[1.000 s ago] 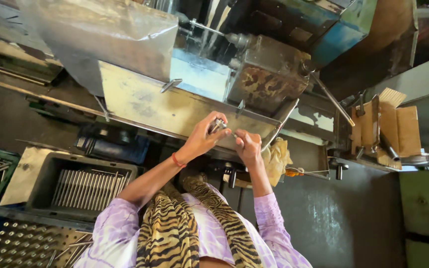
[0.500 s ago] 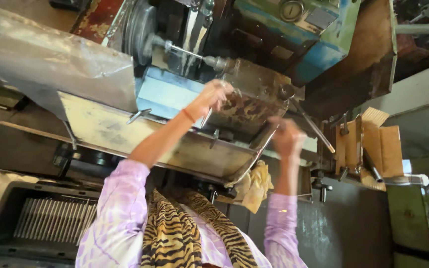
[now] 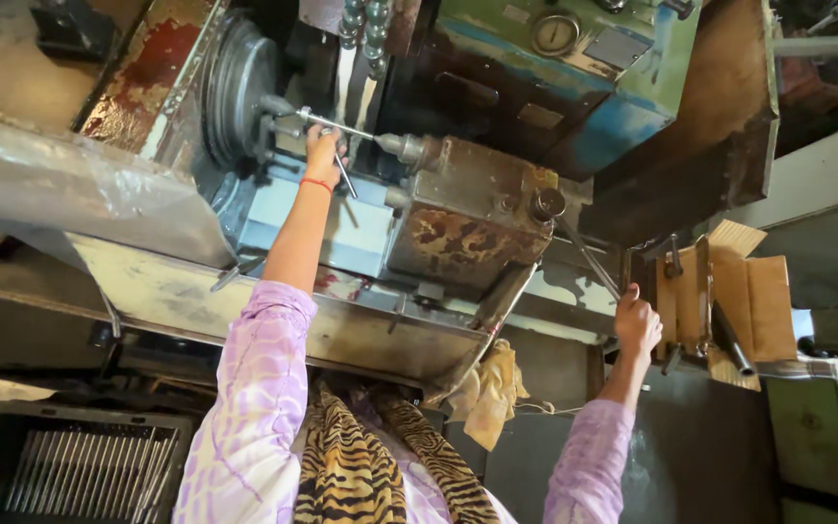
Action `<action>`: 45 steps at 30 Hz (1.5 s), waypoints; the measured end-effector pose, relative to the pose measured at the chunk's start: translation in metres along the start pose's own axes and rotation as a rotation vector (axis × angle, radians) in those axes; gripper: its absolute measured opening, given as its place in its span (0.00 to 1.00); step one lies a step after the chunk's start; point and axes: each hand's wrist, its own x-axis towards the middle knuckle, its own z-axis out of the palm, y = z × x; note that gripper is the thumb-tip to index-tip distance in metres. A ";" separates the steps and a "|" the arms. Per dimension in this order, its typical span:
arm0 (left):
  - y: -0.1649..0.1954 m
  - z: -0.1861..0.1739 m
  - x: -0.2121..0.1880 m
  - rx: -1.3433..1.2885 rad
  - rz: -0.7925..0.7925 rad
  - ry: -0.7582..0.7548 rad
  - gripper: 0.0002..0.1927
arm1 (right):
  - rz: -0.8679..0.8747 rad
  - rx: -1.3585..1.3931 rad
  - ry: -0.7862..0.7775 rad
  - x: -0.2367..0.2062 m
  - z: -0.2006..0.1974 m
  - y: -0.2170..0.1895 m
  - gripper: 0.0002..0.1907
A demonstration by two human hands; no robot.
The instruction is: The person repeatedly picks metal rods from a bin, inserts one end into a grinding machine, and pulls the rod through while the wheel spins. After each pass, the rod is placed into a tray. The process is repeated for multiple rods.
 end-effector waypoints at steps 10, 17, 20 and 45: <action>-0.019 -0.002 0.018 -0.121 0.018 0.179 0.19 | 0.030 0.080 0.059 0.015 -0.001 -0.001 0.37; -0.014 -0.004 0.021 -0.295 0.140 0.114 0.27 | 0.000 0.099 0.138 0.013 0.000 -0.003 0.36; -0.011 -0.002 0.018 -0.412 0.169 0.034 0.29 | 0.000 0.090 0.135 0.011 -0.001 -0.002 0.35; 0.053 0.018 -0.118 -0.376 0.551 -0.273 0.13 | 0.203 1.113 -0.041 -0.360 0.104 0.023 0.09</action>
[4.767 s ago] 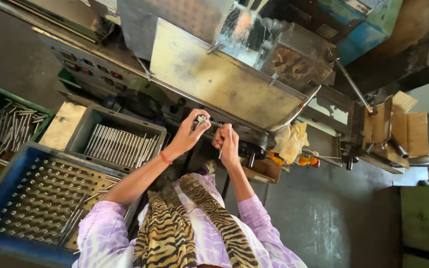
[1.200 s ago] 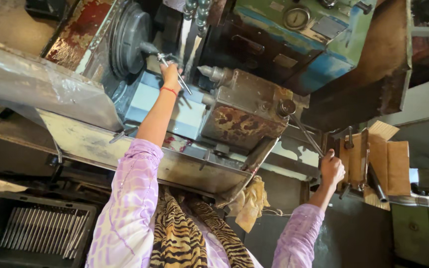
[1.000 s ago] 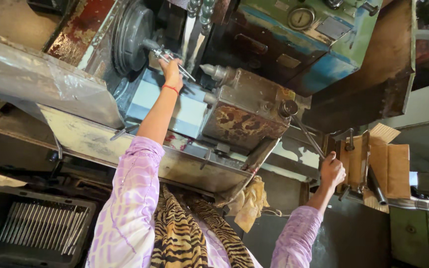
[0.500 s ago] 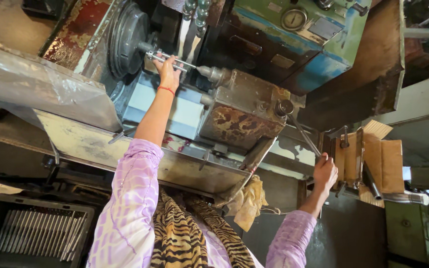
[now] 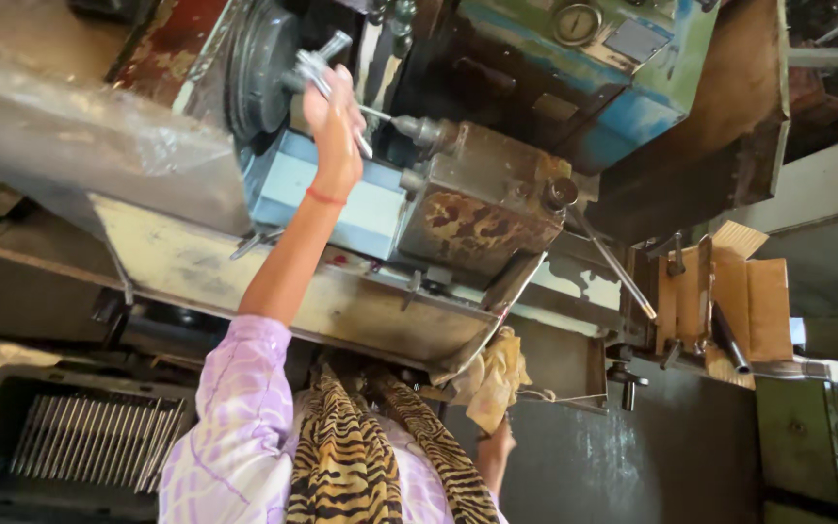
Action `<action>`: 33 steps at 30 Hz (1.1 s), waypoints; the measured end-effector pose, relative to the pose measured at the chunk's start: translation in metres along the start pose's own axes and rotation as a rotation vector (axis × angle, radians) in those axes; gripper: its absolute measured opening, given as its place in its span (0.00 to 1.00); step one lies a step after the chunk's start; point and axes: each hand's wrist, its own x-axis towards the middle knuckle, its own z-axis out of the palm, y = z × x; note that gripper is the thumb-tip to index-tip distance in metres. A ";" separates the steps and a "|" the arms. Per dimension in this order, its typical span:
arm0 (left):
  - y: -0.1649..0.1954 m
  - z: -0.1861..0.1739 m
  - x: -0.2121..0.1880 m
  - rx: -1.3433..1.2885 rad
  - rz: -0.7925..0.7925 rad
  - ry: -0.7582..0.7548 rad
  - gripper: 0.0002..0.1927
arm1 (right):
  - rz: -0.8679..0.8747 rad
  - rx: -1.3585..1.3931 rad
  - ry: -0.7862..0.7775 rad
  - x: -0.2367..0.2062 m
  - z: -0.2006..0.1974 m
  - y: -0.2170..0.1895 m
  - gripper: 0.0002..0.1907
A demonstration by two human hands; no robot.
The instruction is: The person repeatedly picks metal rods from a bin, inserts one end into a grinding machine, and pulls the rod through while the wheel spins. After each pass, the rod is placed into a tray. The process is repeated for multiple rods.
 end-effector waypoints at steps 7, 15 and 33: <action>0.087 -0.047 -0.113 0.399 -0.200 -0.212 0.10 | 0.887 0.746 0.402 0.005 0.025 0.007 0.19; 0.151 -0.171 -0.195 0.825 -0.082 -0.159 0.20 | -0.193 0.262 0.271 0.055 0.061 -0.121 0.16; 0.240 -0.296 -0.297 -0.007 -0.145 0.353 0.15 | -0.124 0.128 -0.993 -0.154 0.255 -0.253 0.12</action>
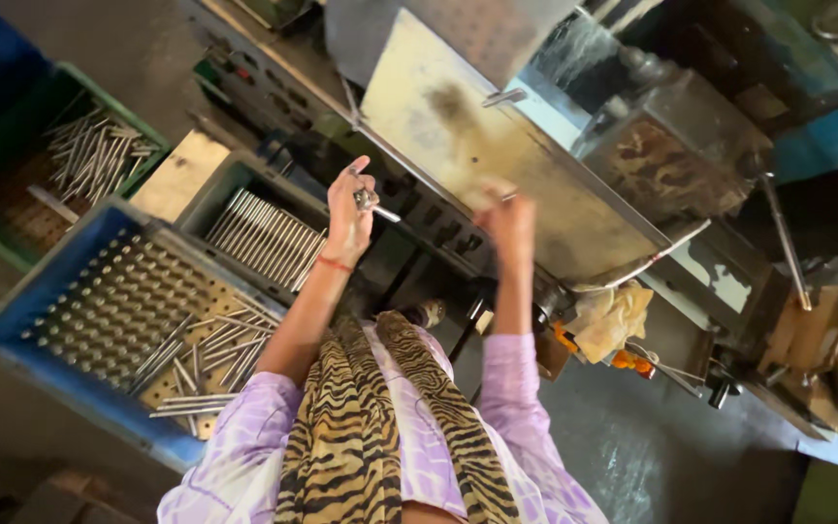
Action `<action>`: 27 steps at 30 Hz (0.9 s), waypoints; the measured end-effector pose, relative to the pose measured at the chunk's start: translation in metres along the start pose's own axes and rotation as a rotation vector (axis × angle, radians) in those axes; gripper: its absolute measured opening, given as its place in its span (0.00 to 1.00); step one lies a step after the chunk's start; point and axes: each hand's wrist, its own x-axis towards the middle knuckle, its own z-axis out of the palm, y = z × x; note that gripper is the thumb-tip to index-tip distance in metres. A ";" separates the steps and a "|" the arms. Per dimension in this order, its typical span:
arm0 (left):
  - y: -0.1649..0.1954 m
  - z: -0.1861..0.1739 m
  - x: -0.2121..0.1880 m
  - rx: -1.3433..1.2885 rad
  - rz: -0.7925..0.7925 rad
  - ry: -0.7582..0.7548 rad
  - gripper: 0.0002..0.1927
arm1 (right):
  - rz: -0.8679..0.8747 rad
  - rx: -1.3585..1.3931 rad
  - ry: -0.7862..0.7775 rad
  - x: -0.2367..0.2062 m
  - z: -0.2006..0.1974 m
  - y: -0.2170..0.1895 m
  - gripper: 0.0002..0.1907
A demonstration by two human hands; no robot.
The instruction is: The person repeatedly picks metal rods from a bin, inserts one end into a grinding machine, and pulls the rod through while the wheel spins. After each pass, the rod is placed into a tray. The process is repeated for multiple rods.
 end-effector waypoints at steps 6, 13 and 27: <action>0.023 0.000 -0.039 -0.083 0.027 0.062 0.14 | -0.331 -0.332 -0.197 -0.084 0.135 0.008 0.11; 0.035 -0.016 -0.064 -0.029 0.026 -0.005 0.10 | -0.297 -0.268 -0.137 -0.115 0.158 0.003 0.16; 0.064 -0.007 -0.093 -0.260 -0.036 -0.064 0.06 | -0.549 -0.573 0.132 -0.120 0.141 0.035 0.12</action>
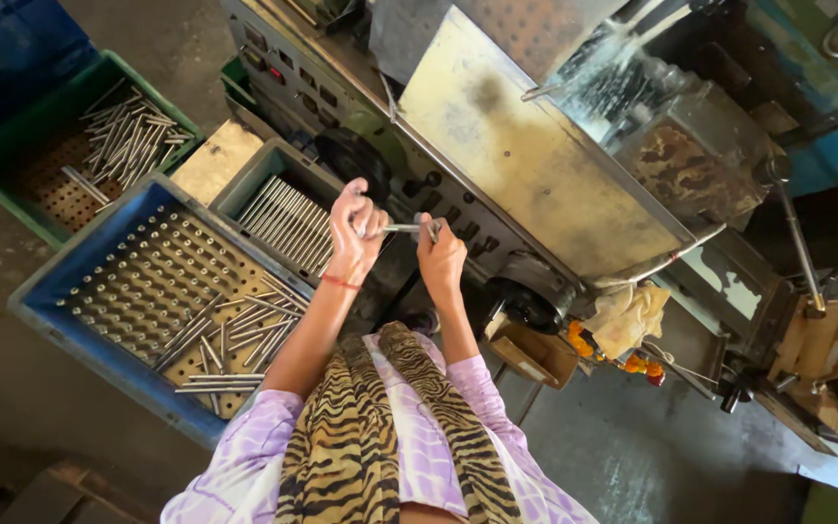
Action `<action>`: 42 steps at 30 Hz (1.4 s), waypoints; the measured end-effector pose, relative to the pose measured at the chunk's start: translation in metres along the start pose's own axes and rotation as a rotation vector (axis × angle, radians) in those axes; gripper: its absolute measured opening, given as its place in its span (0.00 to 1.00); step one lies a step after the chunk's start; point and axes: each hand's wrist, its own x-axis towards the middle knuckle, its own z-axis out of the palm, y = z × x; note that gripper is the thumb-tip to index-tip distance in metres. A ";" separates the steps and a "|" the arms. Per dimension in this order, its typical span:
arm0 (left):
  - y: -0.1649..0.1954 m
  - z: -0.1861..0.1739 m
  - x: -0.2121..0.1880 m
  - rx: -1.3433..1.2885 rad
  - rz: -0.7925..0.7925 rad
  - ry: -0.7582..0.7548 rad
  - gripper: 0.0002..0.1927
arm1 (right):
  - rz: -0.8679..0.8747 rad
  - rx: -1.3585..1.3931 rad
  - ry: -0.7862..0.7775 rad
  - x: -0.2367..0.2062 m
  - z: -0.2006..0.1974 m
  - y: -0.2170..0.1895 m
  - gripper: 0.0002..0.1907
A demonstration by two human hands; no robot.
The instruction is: The person repeatedly picks metal rods from a bin, inserts one end into a grinding machine, and pulls the rod through while the wheel spins. After each pass, the rod is placed into a tray. The process is repeated for multiple rods.
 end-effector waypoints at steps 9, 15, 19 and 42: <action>-0.011 -0.013 0.038 -0.251 -0.089 0.145 0.07 | -0.032 0.175 0.102 -0.016 -0.024 0.004 0.13; -0.043 0.013 0.015 0.045 0.029 0.074 0.03 | 0.030 -0.002 0.018 -0.009 -0.017 -0.017 0.11; -0.049 0.022 0.006 0.135 -0.035 -0.017 0.06 | 0.056 0.022 0.023 0.002 -0.022 -0.016 0.11; -0.036 0.013 0.031 1.604 0.584 -0.218 0.18 | 0.242 -0.470 0.294 0.183 -0.224 0.171 0.14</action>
